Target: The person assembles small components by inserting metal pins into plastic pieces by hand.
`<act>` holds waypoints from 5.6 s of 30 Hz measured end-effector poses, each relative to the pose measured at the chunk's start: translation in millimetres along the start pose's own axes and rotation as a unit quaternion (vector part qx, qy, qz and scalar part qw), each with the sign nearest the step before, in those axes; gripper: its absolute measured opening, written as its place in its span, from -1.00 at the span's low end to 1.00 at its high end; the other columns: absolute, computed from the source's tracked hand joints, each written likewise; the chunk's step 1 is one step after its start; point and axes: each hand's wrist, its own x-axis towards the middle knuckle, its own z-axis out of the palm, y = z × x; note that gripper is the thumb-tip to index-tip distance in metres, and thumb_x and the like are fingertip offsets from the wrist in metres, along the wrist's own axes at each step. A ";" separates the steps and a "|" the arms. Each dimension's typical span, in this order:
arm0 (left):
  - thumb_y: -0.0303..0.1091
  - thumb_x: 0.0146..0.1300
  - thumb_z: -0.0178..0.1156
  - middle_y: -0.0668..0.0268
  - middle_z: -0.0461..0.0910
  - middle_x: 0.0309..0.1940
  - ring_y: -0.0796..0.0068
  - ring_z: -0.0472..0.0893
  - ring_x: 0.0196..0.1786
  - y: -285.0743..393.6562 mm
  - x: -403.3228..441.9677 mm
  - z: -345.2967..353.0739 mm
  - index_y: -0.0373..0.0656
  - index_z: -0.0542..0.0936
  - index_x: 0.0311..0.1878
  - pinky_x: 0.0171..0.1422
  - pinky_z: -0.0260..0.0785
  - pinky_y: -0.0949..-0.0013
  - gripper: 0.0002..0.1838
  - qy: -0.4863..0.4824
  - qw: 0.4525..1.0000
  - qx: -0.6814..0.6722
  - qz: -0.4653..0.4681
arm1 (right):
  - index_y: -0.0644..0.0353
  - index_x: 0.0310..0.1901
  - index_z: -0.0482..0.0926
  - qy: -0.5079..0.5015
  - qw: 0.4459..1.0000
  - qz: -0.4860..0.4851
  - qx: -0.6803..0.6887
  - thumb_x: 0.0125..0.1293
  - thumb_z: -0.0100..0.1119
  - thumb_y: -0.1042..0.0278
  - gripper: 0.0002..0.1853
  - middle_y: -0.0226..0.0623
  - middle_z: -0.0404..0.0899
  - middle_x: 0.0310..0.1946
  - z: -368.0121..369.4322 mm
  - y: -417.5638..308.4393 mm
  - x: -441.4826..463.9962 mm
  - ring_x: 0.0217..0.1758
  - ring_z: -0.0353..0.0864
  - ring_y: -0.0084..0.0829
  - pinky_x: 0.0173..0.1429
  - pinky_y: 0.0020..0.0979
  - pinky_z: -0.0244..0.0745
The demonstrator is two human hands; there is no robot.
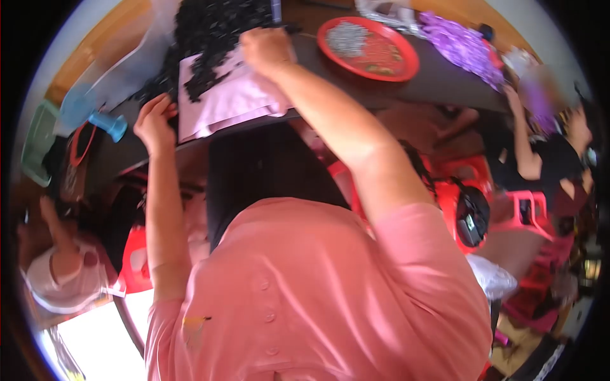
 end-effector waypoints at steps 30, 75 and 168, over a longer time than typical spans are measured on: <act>-0.60 0.14 0.28 0.15 0.69 -0.27 0.44 0.64 -0.34 27.6 -21.9 18.0 -0.44 0.68 -0.18 -0.24 0.45 0.48 -0.83 0.008 0.997 0.066 -0.038 | 0.09 -0.35 0.62 -0.192 0.952 0.044 0.235 0.19 0.27 0.29 -0.90 -0.39 0.67 -0.41 -42.3 -7.0 50.3 -0.38 0.65 -0.23 -0.30 -0.22 0.47; -0.57 0.17 0.32 0.14 0.69 -0.35 0.48 0.61 -0.39 11.1 56.5 101.1 -0.37 0.63 -0.23 -0.42 0.41 0.45 -0.88 -0.247 0.956 0.012 -0.158 | 0.00 -0.34 0.74 -0.167 0.977 -0.088 0.096 0.07 0.40 0.24 -0.87 -0.47 0.55 -0.35 -6.2 -7.1 20.5 -0.12 0.54 -0.33 -0.04 -0.24 0.31; -0.63 0.24 0.23 0.08 0.65 -0.37 0.38 0.65 -0.38 16.2 56.3 97.8 -0.41 0.59 -0.16 -0.48 0.40 0.38 -0.88 -0.305 0.902 -0.147 -0.268 | 0.16 -0.29 0.55 -0.063 0.963 -0.049 0.256 0.17 0.25 0.60 -0.88 -0.33 0.53 -0.44 -19.8 -39.5 49.2 -0.38 0.56 -0.23 -0.26 -0.25 0.44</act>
